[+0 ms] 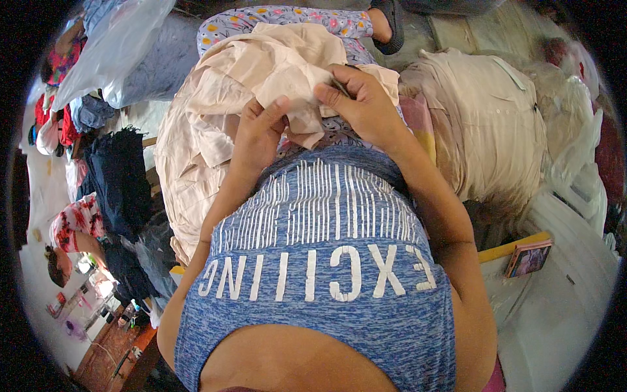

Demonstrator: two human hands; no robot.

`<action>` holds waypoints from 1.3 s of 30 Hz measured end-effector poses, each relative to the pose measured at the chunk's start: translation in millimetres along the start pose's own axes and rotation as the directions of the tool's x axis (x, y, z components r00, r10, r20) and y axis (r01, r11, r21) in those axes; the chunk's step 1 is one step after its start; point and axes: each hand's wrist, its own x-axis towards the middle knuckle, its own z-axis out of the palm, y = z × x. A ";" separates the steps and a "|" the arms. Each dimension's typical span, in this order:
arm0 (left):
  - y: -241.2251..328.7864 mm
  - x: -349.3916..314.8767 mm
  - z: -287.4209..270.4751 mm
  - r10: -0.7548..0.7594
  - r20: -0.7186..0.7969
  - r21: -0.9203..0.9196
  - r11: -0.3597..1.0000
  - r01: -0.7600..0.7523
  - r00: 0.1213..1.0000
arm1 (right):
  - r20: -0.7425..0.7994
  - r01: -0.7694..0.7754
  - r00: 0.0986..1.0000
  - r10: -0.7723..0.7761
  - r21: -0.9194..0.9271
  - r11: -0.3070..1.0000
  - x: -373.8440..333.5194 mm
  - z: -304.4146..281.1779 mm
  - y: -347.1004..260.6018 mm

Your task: The person threads a plastic fastener through a tag and a garment by hand, then uses a tagging tool to secure the tag to the fabric.

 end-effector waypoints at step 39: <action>-4.5 -2.9 5.0 0.363 0.182 0.506 0.763 -0.403 0.914 | -0.064 0.148 0.976 -0.208 -0.503 0.851 -16.0 23.9 -16.1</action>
